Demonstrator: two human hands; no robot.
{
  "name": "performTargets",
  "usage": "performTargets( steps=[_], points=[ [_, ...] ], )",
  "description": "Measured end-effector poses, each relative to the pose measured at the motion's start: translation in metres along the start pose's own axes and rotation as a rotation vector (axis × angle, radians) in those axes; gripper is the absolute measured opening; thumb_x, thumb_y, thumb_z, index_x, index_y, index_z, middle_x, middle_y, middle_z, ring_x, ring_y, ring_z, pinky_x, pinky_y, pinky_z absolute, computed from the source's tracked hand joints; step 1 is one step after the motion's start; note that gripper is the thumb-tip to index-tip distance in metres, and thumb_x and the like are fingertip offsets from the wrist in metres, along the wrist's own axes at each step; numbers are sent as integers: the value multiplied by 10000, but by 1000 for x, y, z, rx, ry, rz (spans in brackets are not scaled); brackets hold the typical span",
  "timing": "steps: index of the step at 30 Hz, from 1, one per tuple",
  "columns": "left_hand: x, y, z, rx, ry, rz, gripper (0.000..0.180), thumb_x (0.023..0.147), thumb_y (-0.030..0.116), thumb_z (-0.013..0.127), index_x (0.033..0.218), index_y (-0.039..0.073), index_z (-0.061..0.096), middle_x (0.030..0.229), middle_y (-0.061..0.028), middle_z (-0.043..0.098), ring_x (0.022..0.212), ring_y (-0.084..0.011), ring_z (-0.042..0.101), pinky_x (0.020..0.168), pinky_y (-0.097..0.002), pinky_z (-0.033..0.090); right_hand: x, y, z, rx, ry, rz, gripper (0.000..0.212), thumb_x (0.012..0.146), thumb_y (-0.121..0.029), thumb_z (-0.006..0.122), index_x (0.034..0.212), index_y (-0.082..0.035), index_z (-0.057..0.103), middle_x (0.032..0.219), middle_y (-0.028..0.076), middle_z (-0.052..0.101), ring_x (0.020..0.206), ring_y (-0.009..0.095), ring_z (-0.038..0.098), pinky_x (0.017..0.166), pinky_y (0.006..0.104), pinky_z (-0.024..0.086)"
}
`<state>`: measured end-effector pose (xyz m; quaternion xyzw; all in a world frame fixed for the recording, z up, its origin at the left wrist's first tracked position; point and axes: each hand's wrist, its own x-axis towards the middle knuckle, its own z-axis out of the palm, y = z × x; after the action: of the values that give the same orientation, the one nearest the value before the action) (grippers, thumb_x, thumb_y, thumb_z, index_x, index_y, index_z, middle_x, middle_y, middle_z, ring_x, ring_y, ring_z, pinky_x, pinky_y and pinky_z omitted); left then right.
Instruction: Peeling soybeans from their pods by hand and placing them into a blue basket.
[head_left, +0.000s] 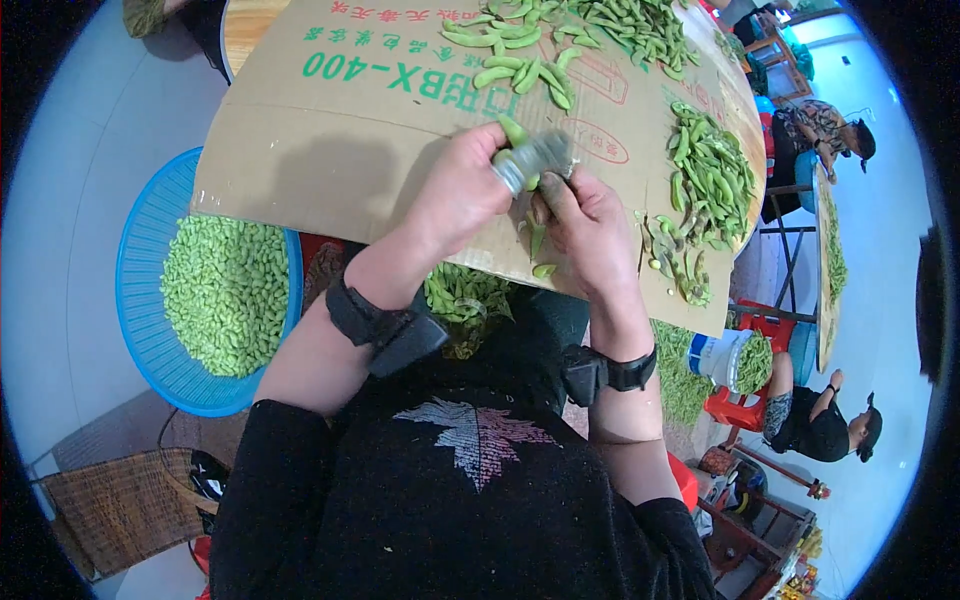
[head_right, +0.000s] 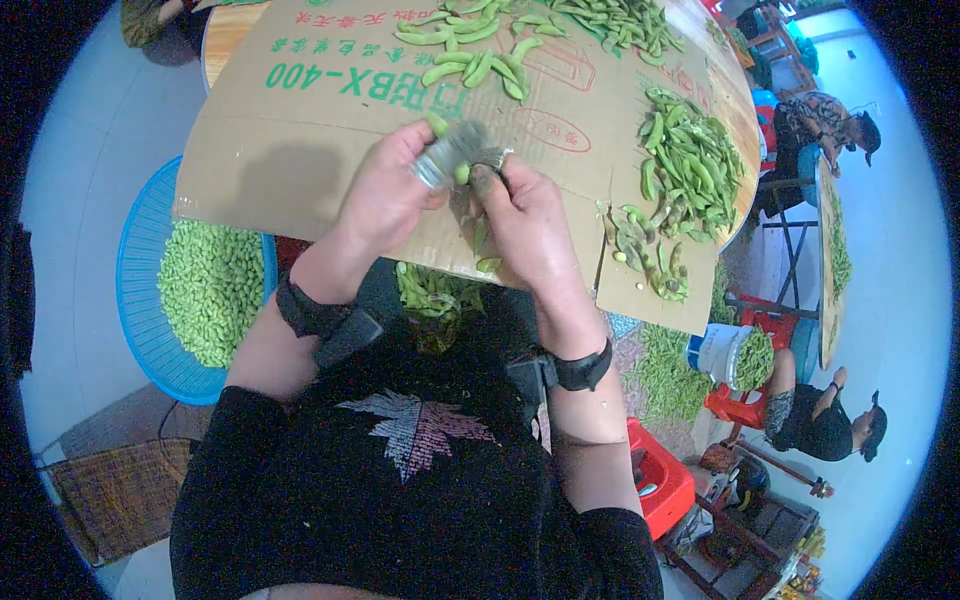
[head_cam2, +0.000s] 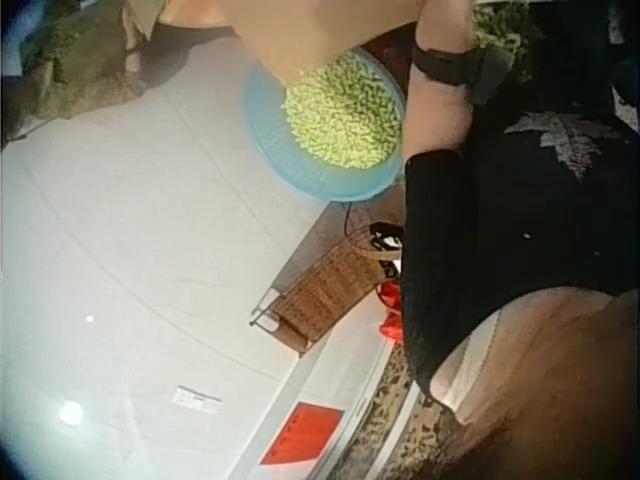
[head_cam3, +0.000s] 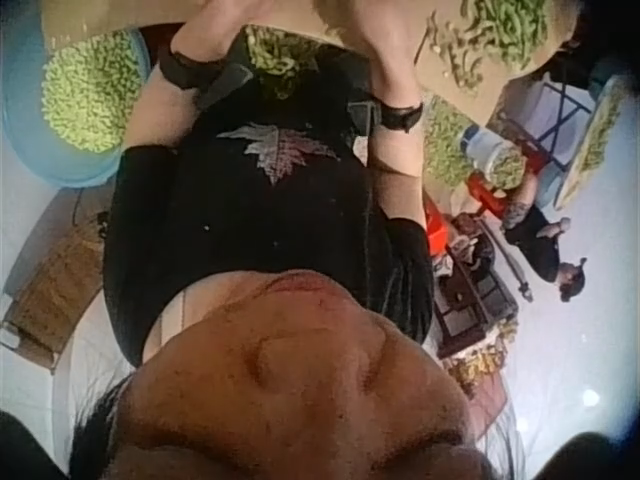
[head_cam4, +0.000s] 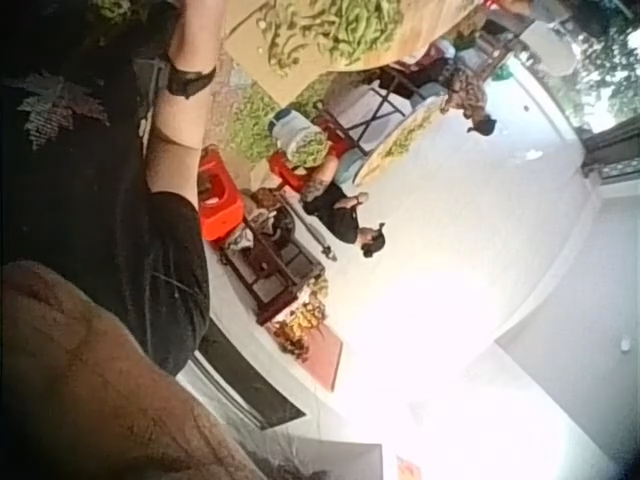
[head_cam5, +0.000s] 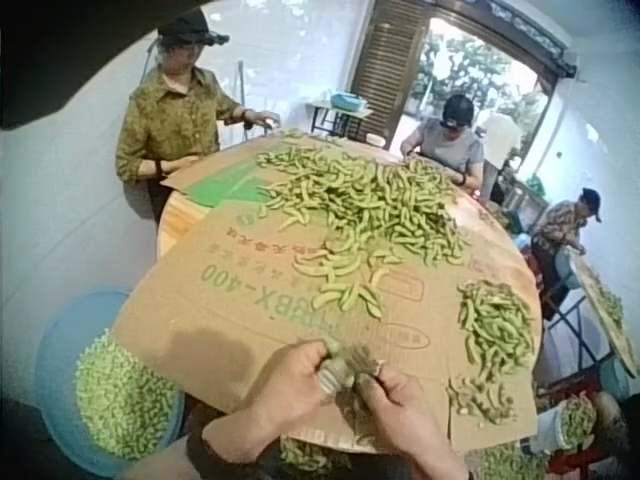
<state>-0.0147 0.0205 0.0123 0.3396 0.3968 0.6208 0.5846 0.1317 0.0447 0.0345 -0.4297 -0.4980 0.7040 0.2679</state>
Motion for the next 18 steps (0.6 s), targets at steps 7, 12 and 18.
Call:
performTargets(
  steps=[7,12,18],
  points=[
    [2,-8,-2,215,7,53,131,808,17,591,935,24,561,800,3,585,651,-75,538,591,-199,430,9,7,0,-684,286,-408,130,859,-99,523,806,18,544,630,95,585,543,168,548,526,314,437],
    [2,2,2,-113,-51,-67,136,841,36,559,975,20,578,801,-17,600,669,-73,554,583,-195,432,12,-5,-6,128,71,-68,150,913,-145,476,806,-72,551,635,-25,535,436,21,373,384,165,268],
    [4,4,-1,-204,-99,-159,227,884,73,504,1096,36,574,775,8,594,650,-54,532,563,-181,406,15,-8,-19,-29,8,13,164,910,-176,485,843,-47,559,642,10,551,446,34,419,393,178,322]
  ],
)
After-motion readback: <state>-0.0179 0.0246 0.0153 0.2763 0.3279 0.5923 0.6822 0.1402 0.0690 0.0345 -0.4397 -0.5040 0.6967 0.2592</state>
